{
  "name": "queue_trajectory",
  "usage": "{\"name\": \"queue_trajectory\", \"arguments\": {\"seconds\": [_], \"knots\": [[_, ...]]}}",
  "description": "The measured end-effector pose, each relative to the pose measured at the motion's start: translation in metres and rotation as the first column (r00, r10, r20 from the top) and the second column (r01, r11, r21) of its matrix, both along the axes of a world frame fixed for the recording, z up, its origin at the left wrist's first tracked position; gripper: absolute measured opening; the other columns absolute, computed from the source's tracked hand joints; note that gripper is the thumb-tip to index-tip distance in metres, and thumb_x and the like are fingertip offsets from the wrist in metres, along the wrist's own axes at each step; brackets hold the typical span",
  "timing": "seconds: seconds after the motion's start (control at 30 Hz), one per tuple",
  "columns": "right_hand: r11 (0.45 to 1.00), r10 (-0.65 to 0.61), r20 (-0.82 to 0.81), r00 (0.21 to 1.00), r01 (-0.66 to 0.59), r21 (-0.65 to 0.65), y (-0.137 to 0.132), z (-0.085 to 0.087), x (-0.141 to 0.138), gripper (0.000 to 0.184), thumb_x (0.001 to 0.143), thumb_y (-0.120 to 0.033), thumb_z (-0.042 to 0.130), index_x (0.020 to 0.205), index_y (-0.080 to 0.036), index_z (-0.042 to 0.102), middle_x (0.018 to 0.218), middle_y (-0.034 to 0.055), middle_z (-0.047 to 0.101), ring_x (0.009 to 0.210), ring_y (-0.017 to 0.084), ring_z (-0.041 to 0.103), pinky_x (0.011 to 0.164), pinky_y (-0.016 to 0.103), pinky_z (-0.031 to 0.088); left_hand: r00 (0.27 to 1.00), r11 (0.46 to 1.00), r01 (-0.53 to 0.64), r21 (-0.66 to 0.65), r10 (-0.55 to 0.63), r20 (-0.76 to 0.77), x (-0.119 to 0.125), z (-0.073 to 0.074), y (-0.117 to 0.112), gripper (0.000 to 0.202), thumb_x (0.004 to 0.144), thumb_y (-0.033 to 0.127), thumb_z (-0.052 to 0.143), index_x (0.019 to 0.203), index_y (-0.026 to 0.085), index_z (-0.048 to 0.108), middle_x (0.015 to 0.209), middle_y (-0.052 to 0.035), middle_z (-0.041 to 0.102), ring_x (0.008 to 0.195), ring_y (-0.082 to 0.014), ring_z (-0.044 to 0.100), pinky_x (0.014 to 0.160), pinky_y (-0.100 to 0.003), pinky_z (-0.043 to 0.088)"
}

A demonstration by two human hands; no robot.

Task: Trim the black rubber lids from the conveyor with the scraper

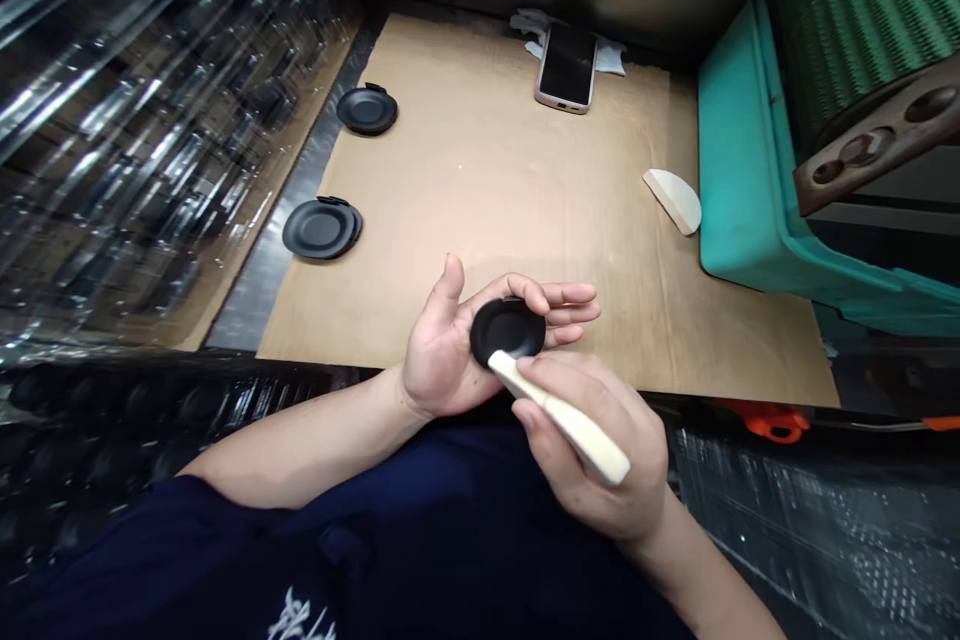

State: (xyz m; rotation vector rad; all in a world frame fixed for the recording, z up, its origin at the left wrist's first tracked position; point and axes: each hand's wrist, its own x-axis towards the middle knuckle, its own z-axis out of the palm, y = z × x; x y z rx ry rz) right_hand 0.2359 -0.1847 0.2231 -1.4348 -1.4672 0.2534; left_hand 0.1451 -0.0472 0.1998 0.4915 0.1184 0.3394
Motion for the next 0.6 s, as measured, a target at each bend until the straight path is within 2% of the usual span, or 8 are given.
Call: {"name": "queue_trajectory", "arguments": {"seconds": [0.17,0.27,0.33,0.43,0.5,0.6], "knots": [[0.992,-0.094,0.081,0.992,0.086,0.090,0.017,-0.008,-0.007,0.048,0.087,-0.006,0.066,0.133,-0.016,0.058,0.117,0.0122,0.070,0.111,0.023,0.069,0.094,0.040,0.063,0.999,0.994,-0.024,0.108,0.027,-0.027,-0.002,0.000,-0.003,0.069,0.097,0.073,0.029,0.093,0.015,0.066,0.132,-0.0182,0.066,0.136,-0.0372,0.054,0.118,-0.056,0.036],[0.983,-0.140,0.113,0.984,0.124,0.136,0.023,-0.013,-0.014,0.045,0.088,-0.007,0.065,0.131,-0.014,0.058,0.116,0.0138,0.069,0.110,0.024,0.069,0.092,0.039,0.063,0.995,0.988,-0.071,0.140,0.080,-0.060,-0.002,0.000,-0.006,0.065,0.097,0.072,0.032,0.093,0.015,0.065,0.130,-0.0185,0.067,0.136,-0.0372,0.054,0.117,-0.057,0.036],[0.991,-0.102,0.129,0.986,0.089,0.100,0.020,-0.015,-0.017,0.044,0.086,-0.006,0.065,0.129,-0.010,0.058,0.113,0.0155,0.069,0.104,0.023,0.071,0.084,0.035,0.065,0.989,0.985,-0.120,0.128,0.129,-0.069,-0.002,0.000,-0.008,0.058,0.100,0.065,0.035,0.094,0.016,0.064,0.131,-0.0178,0.066,0.138,-0.0366,0.053,0.118,-0.057,0.035],[0.997,-0.066,0.169,0.983,0.057,0.057,0.010,-0.019,-0.012,0.044,0.085,-0.005,0.065,0.129,-0.008,0.057,0.110,0.0173,0.069,0.100,0.025,0.071,0.077,0.035,0.065,0.980,0.977,-0.187,0.098,0.192,-0.049,0.000,-0.002,-0.008,0.038,0.103,0.047,0.042,0.096,0.017,0.064,0.136,-0.0152,0.064,0.140,-0.0338,0.051,0.121,-0.056,0.032],[0.989,-0.143,0.196,0.970,0.133,0.065,0.004,-0.022,-0.005,0.046,0.085,-0.003,0.065,0.129,-0.010,0.058,0.110,0.0163,0.070,0.101,0.025,0.070,0.079,0.038,0.065,0.982,0.980,-0.184,0.076,0.187,-0.031,0.001,-0.004,-0.008,0.030,0.104,0.037,0.043,0.097,0.017,0.063,0.138,-0.0142,0.063,0.141,-0.0318,0.051,0.123,-0.055,0.029],[0.972,-0.235,0.212,0.949,0.226,0.063,-0.003,-0.025,-0.001,0.048,0.084,-0.001,0.065,0.130,-0.015,0.058,0.110,0.0140,0.070,0.101,0.024,0.070,0.082,0.039,0.065,0.989,0.988,-0.147,0.050,0.148,-0.021,0.002,-0.005,-0.007,0.032,0.105,0.035,0.039,0.097,0.016,0.064,0.140,-0.0152,0.063,0.142,-0.0308,0.050,0.125,-0.054,0.026]]}}
